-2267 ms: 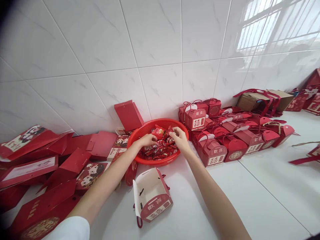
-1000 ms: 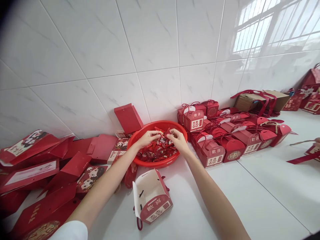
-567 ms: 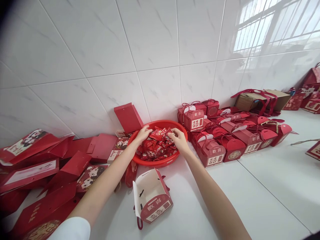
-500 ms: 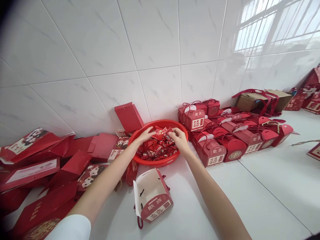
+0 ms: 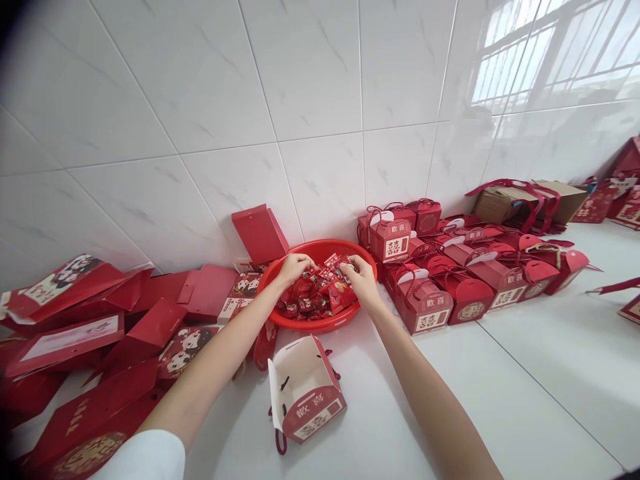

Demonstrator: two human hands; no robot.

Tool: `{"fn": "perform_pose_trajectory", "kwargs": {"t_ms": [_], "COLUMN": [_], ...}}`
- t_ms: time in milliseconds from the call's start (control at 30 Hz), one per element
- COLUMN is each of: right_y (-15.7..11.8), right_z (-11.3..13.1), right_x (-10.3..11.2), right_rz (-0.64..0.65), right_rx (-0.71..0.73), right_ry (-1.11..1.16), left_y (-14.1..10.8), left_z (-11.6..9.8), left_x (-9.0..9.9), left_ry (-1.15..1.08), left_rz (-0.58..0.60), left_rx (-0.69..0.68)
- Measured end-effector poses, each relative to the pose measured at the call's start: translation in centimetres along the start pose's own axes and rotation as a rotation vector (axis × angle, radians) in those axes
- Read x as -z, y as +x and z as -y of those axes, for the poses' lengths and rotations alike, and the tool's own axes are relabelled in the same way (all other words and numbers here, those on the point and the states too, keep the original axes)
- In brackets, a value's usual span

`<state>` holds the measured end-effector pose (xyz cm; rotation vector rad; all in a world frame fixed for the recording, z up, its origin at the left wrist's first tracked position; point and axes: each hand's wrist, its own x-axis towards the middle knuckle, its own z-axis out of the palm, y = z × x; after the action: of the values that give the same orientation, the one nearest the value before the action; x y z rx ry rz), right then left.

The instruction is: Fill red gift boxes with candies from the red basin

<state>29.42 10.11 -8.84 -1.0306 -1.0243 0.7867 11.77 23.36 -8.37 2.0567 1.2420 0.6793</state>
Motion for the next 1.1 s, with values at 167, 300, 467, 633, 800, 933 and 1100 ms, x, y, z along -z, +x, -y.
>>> {"fn": "perform_pose_trajectory", "kwargs": {"t_ms": [167,300,467,633,800,933,1100], "right_y": [0.0,0.0,0.0,0.1,0.1,0.0,-0.1], "right_z": [0.1,0.0,0.2,0.2,0.2,0.3,0.4], "right_x": [-0.1,-0.1,0.0,-0.1,-0.1,-0.1,-0.1], "right_rz": [-0.008,-0.008,0.001,0.007,-0.001,0.002,0.002], "right_rx": [0.023,0.022,0.009,0.006,-0.004,-0.023,-0.025], "right_ry": [-0.003,-0.016,-0.031,-0.039,-0.051,-0.050,-0.046], "left_y": [0.9,1.8,3.3,4.4,4.5,4.2,3.3], "left_z": [1.5,1.9,1.7,2.1,2.5,2.1,1.0], "left_x": [0.5,0.1,-0.5,-1.2,-1.5,-0.9,0.4], "left_ry": [0.064,0.137,0.276,0.356,0.298,0.151,-0.028], "left_rz": [-0.183,-0.089,0.105,0.264,0.322,0.401,0.511], "left_rx": [0.116,0.129,0.114,0.129,0.123,0.103,0.024]}}
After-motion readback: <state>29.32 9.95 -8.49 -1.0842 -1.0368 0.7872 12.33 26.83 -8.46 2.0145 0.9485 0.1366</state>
